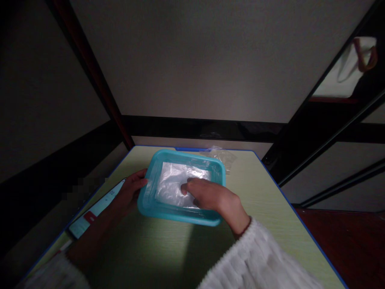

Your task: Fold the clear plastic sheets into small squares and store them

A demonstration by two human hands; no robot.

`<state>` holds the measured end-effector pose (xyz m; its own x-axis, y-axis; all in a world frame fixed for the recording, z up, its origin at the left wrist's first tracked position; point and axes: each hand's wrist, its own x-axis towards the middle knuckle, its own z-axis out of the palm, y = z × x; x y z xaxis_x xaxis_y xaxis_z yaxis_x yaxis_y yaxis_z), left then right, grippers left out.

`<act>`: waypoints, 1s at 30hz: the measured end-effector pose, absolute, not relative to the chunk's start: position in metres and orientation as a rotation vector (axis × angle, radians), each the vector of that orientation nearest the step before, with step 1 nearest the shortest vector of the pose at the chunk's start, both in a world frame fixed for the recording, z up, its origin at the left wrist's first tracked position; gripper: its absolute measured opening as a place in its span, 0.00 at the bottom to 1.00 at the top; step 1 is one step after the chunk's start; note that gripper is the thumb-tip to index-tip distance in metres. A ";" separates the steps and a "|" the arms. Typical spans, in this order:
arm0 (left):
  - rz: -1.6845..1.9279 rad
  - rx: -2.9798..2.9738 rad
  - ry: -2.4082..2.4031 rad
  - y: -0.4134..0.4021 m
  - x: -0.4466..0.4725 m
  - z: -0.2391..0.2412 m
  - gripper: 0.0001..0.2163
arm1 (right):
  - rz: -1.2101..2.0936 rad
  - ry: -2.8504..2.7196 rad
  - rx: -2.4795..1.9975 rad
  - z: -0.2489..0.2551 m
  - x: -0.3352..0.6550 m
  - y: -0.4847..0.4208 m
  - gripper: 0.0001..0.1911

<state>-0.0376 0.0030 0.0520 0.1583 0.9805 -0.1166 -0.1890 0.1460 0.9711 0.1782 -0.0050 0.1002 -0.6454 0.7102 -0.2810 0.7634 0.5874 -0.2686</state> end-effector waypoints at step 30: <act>1.102 1.031 1.034 0.005 -0.039 0.051 0.13 | -0.502 2.662 1.289 0.094 0.179 -0.005 0.24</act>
<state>-0.0390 0.0048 0.0513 0.1426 0.9825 -0.1202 -0.1824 0.1455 0.9724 0.1787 -0.0050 0.0941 -0.6226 0.7351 -0.2683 0.7823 0.5769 -0.2348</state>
